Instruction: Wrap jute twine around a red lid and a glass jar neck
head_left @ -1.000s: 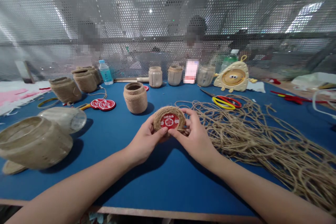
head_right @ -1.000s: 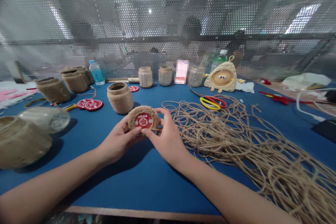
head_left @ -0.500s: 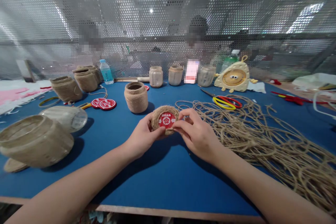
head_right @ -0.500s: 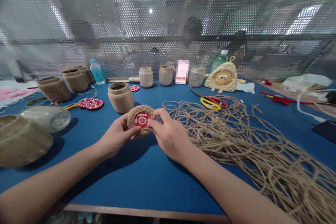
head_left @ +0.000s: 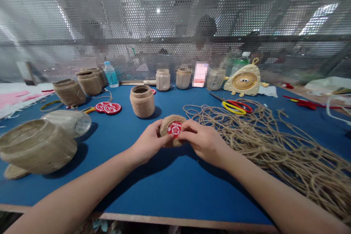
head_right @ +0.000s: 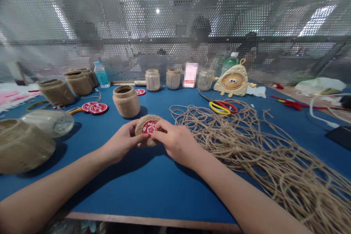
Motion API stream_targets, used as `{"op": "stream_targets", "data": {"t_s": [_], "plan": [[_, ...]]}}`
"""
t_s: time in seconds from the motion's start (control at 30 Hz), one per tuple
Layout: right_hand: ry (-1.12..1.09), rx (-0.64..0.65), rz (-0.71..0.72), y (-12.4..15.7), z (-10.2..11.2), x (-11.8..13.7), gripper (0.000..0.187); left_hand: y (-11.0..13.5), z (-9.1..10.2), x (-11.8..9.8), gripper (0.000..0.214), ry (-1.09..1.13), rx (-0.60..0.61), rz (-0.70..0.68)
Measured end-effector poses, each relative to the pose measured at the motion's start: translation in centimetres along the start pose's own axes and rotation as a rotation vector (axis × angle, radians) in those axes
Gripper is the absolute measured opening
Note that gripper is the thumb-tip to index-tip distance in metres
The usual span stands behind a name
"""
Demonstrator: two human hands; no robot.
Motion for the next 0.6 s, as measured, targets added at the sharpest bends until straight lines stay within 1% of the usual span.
{"op": "stream_targets", "data": {"t_s": [0.13, 0.23, 0.33, 0.4, 0.47, 0.6], "plan": [[0.036, 0.037, 0.017, 0.0, -0.3, 0.1, 0.025, 0.0, 0.1, 0.6, 0.036, 0.055, 0.003, 0.039], [0.041, 0.043, 0.024, 0.0, -0.5, 0.2, 0.027, 0.0, 0.0, 1.0, 0.037, 0.098, 0.014, 0.076], [0.031, 0.038, 0.030, 0.1, -0.6, 0.3, 0.029, 0.0, -0.2, 1.2, 0.040, 0.112, 0.039, 0.084], [0.038, 0.036, 0.040, 0.1, -0.7, 0.5, 0.029, 0.0, -0.2, 1.0, 0.042, 0.102, 0.039, 0.072], [0.043, 0.035, 0.041, 0.1, -0.6, 0.5, 0.026, -0.1, 0.0, 0.7, 0.041, 0.080, 0.037, 0.056], [-0.024, -0.010, -0.008, -0.2, 0.2, -0.2, 0.018, -0.3, 0.4, 0.0, 0.041, 0.036, 0.029, 0.031]]}}
Point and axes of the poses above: each hand's wrist, its own y-axis away from the middle knuckle, its own z-axis out of the back of the hand, x = y × z, the point moved 9 cm from there along -y, towards the middle knuckle, and after that the axes turned 13 degrees about y, right-handed, at the moved point
